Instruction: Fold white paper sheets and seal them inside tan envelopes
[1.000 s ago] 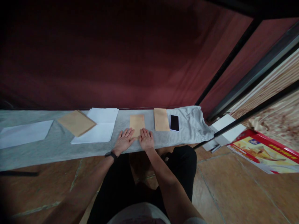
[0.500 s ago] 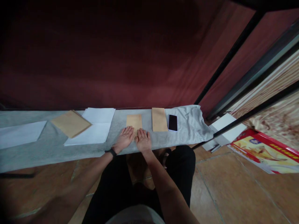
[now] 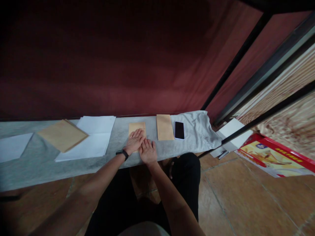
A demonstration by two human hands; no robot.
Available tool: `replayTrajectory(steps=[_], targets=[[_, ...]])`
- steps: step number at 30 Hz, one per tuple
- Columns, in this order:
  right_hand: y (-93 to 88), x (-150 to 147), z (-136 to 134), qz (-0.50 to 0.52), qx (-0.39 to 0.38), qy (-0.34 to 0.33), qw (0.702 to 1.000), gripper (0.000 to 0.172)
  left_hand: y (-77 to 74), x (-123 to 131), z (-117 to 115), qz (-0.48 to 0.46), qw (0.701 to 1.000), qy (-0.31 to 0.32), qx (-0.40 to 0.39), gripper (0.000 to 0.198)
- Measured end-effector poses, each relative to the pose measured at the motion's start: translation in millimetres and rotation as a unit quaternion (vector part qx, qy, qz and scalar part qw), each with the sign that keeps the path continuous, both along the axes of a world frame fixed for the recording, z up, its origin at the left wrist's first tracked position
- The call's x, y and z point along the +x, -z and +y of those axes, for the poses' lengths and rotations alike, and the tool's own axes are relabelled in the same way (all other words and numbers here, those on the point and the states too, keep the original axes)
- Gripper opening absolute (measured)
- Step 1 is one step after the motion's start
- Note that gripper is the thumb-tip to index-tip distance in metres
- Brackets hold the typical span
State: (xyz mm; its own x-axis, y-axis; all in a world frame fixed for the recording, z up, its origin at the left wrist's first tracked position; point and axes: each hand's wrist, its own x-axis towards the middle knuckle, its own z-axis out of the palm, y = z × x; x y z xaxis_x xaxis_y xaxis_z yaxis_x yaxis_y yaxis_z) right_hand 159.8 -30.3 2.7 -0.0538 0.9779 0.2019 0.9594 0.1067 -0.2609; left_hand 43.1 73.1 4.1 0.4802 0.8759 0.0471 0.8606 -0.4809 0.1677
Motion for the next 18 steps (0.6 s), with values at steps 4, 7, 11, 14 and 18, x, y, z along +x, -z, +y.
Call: replayTrajectory(steps=[4, 7, 11, 14, 18], targets=[[-0.6, -0.4, 0.0, 0.010, -0.001, 0.000, 1.000, 0.051, 2.0, -5.9, 6.0, -0.003, 1.000, -0.025, 0.007, 0.063], [-0.8, -1.4, -0.3, 0.016, -0.003, 0.002, 1.000, 0.051, 1.9, -11.9, 8.2, -0.005, 0.999, -0.048, 0.008, 0.063], [-0.6, -0.7, -1.2, 0.020, -0.008, 0.002, 1.000, 0.050, 2.6, -21.1, 6.1, -0.009, 0.998, -0.066, 0.018, 0.065], [-0.9, 2.5, 2.7, 0.036, -0.017, 0.003, 0.999, 0.048, 4.5, -28.1, 2.1, -0.010, 0.997, -0.066, 0.028, 0.065], [-5.0, 3.2, 23.2, 0.049, -0.016, 0.003, 0.999, 0.048, 5.7, -33.9, -1.6, -0.009, 0.998, -0.058, 0.032, 0.065]])
